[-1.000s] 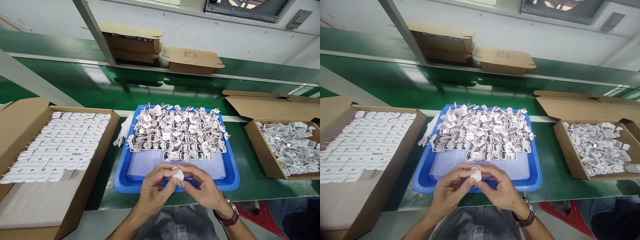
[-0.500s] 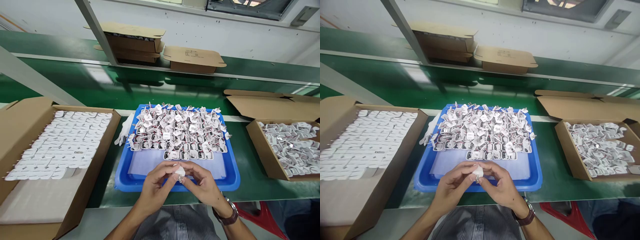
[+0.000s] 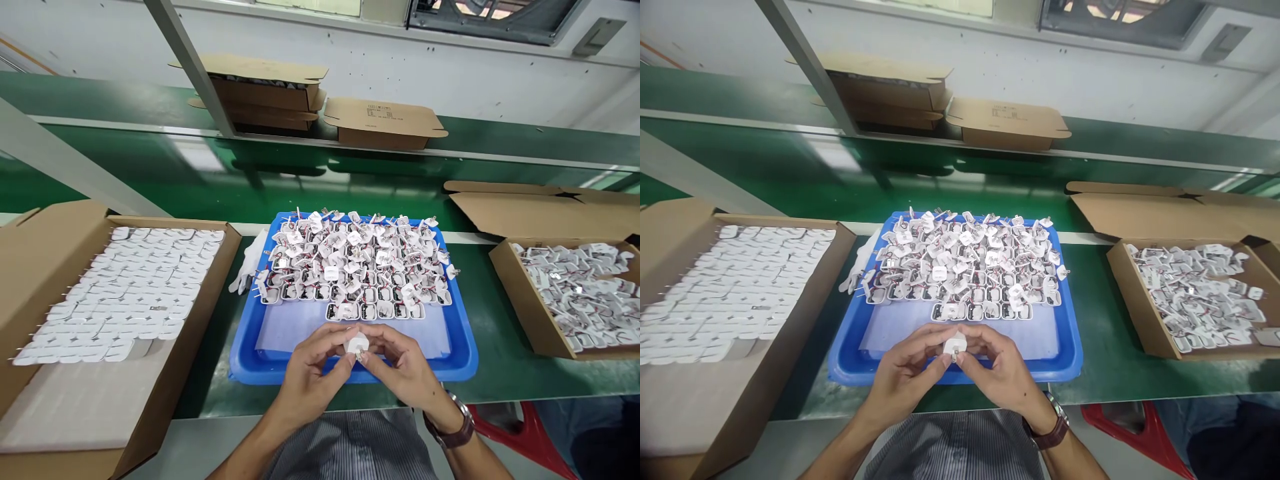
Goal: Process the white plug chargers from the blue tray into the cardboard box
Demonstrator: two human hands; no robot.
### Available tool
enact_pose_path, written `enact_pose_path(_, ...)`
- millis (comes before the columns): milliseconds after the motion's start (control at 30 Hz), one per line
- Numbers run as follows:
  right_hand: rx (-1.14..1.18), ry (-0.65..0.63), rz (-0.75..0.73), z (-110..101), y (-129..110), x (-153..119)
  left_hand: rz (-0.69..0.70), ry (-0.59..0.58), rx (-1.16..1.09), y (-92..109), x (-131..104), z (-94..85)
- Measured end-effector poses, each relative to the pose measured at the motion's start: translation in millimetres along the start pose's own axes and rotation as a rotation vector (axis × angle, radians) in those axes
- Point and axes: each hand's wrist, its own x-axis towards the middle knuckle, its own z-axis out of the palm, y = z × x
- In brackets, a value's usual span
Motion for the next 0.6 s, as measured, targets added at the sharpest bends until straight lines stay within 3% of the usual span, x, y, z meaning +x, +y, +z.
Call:
enact_pose_path(367, 0.046, -0.010, 0.054, -5.4, -2.2, 2.0, 0.009, 0.017, -0.048, -5.7, -4.1, 1.0)
enact_pose_path(600, -0.002, -0.025, -0.023, -7.2, -0.7, 2.6, 0.148, -0.054, 0.058, -5.3, -3.1, -2.2)
